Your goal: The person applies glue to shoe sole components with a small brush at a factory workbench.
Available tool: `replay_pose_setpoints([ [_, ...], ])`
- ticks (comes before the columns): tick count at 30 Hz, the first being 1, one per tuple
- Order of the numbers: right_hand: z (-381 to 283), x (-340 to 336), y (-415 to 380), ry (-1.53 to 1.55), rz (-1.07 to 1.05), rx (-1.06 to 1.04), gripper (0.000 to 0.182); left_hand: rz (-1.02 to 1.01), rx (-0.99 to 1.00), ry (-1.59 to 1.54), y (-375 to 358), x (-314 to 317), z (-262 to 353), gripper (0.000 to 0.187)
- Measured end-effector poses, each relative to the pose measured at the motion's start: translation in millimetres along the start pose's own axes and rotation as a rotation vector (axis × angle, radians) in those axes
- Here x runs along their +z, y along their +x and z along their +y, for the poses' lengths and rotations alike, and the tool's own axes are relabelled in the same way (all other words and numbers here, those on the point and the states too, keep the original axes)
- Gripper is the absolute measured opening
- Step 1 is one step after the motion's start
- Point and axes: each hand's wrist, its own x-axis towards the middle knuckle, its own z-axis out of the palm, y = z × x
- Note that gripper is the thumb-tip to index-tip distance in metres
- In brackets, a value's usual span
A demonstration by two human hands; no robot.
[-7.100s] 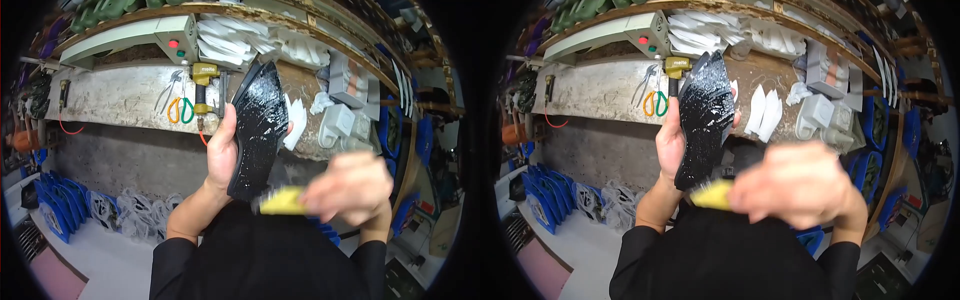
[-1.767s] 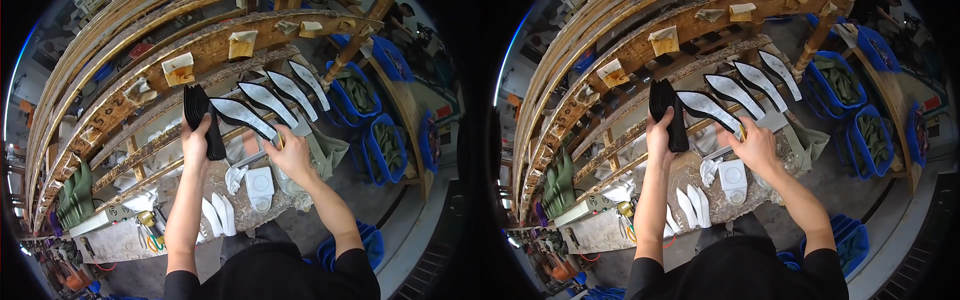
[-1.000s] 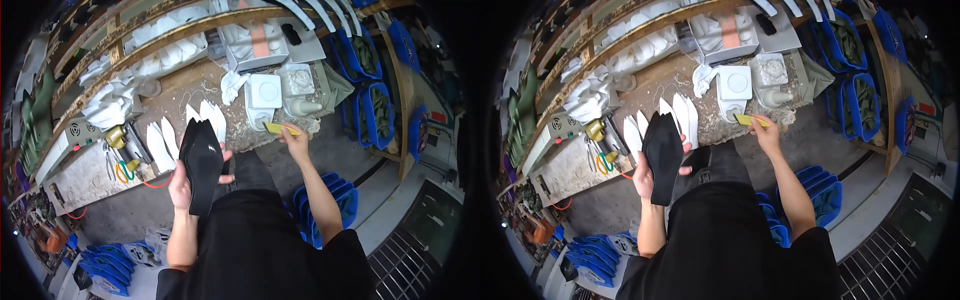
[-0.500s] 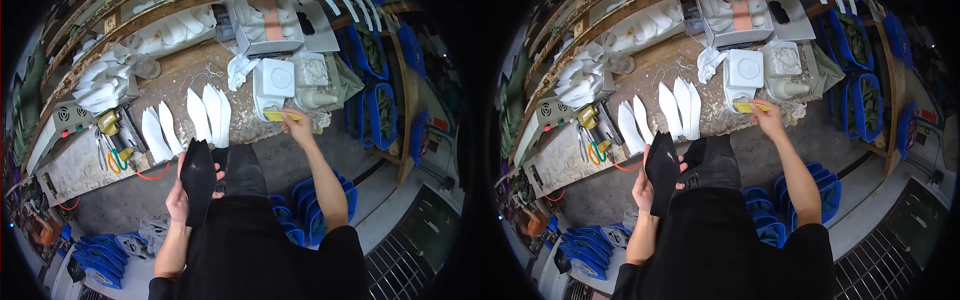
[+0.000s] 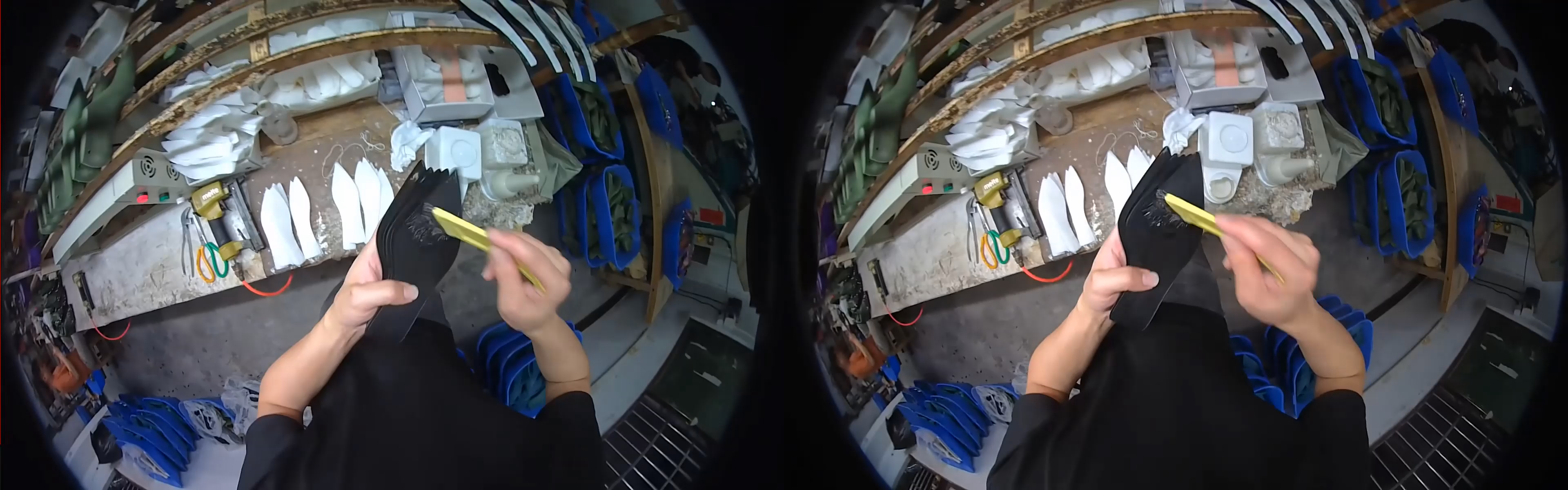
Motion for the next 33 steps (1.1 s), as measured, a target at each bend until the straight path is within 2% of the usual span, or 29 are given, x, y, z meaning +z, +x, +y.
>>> replay_pose_setpoints([
  [7, -9, 30, 21, -0.056, -0.016, -0.200, 0.027, 0.029, 0.111, 0.075, -22, 5, 25, 0.097],
  [11, -23, 40, 12, -0.084, -0.114, -0.385, 0.028, 0.096, 0.097, 0.119, -44, 7, 31, 0.098],
  [17, -20, 44, 31, -0.021, -0.121, -0.460, 0.031, 0.089, 0.155, 0.103, -60, 3, 38, 0.101],
  [21, -18, 39, 40, 0.166, -0.053, -0.116, 0.025, 0.043, 0.244, 0.114, -73, 0, 37, 0.103],
  [27, -32, 41, 35, 0.165, -0.019, -0.065, 0.025, -0.060, 0.353, 0.100, -86, 1, 33, 0.104],
  [31, -13, 24, 54, 1.101, -0.024, 0.575, 0.022, -0.022, 0.346, 0.094, -85, -4, 35, 0.104],
  [33, -8, 29, 59, 1.017, 0.000, 0.576, 0.022, -0.019, 0.330, 0.083, -90, -8, 33, 0.104],
])
